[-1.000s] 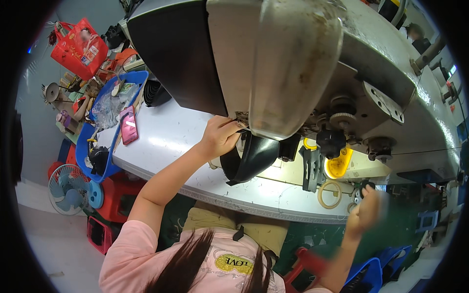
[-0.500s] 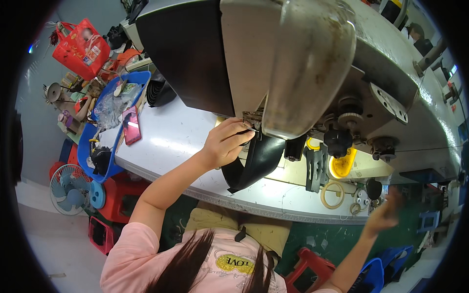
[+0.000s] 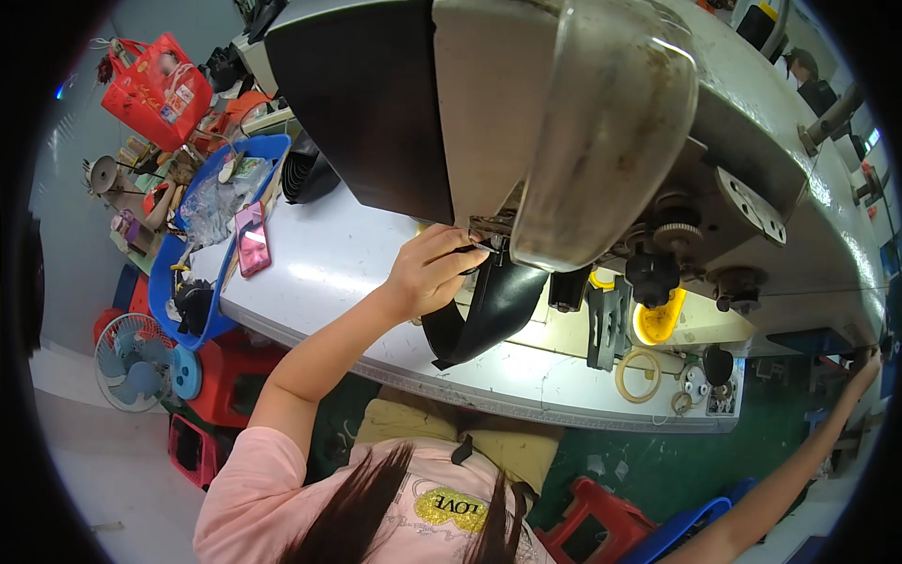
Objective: The person uses a sewing machine to stitch black shoe uppers. They position the shoe parts under the needle, operate the machine to sew seams, and trim excess thread with scissors. The person handles multiple shoe parts, aligning them for stitching and moving finished pieces aside.
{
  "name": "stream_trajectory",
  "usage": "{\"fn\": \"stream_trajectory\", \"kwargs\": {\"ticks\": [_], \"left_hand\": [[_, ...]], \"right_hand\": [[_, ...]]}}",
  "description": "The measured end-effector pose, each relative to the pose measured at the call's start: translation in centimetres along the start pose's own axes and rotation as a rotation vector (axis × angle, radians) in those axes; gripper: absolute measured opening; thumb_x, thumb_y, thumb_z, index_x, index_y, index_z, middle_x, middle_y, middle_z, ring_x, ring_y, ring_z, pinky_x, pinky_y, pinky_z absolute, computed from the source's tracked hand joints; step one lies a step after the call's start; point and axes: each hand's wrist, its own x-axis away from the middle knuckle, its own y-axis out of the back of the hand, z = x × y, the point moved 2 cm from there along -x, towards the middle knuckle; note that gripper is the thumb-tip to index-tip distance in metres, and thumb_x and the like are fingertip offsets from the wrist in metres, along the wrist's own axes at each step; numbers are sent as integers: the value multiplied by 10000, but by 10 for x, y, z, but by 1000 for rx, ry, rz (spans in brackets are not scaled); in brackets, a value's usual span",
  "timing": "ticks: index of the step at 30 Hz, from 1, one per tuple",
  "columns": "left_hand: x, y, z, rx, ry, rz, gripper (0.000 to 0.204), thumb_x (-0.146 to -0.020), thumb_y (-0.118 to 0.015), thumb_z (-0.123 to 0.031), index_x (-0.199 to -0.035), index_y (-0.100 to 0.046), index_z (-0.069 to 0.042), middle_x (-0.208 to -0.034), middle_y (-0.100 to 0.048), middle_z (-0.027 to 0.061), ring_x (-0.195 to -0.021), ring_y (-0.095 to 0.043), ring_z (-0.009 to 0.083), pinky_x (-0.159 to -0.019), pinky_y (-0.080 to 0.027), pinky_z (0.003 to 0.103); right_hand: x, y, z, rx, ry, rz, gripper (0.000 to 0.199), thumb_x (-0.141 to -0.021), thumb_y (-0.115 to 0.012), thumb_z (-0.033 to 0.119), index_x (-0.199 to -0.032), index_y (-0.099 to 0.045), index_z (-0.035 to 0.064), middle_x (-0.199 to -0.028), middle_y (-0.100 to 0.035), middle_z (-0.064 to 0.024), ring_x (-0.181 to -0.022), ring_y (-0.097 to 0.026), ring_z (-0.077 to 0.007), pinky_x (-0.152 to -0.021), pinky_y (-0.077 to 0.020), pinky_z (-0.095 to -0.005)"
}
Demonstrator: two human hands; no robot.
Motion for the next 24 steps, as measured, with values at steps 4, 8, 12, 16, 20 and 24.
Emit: {"fn": "stream_trajectory", "kwargs": {"ticks": [4,8,12,16,20,24], "left_hand": [[1,-3,3,65,7,-15,224,-587,-608,64,-799,-573,2,-839,-531,100,-846,-547,271,-690,-472,327],[1,-2,5,20,23,-34,219,-576,-593,75,-779,-569,-4,-839,-530,99,-799,-543,267,-647,-460,319],[4,-8,12,-7,64,-59,272,-547,-583,77,-772,-620,-71,-815,-588,61,-670,-539,203,-559,-414,285],[1,-8,8,-46,61,-90,264,-562,-582,78,-787,-604,-57,-829,-576,62,-710,-528,221,-577,-415,293],[1,3,0,-71,115,-67,243,-595,-581,70,-820,-576,-24,-836,-548,86,-757,-515,256,-628,-436,328],[24,38,-8,232,538,25,241,-626,-550,74,-847,-583,-17,-821,-549,81,-724,-532,190,-617,-431,283]], "right_hand": [[-5,10,-47,77,57,-27,509,-820,-464,417,-1165,-482,42,-1061,-555,-127,-828,-571,-186,-748,-431,-306],[75,22,62,-36,-81,-301,432,-786,-545,376,-1078,-562,58,-933,-606,-75,-711,-553,-141,-589,-434,-242],[108,30,84,-369,43,-374,270,-806,-567,240,-980,-608,37,-847,-622,-50,-529,-474,-85,-472,-377,-214],[184,27,168,-472,59,-313,214,-841,-522,183,-932,-606,8,-758,-590,-45,-567,-447,-69,-510,-358,-208],[269,-8,211,-748,168,162,269,-841,-508,205,-952,-574,-30,-717,-546,-43,-629,-474,-95,-597,-383,-219],[354,-49,289,-894,246,770,578,-811,-480,469,-1133,-445,-9,-746,-487,-42,-711,-467,-124,-707,-380,-277]]}}
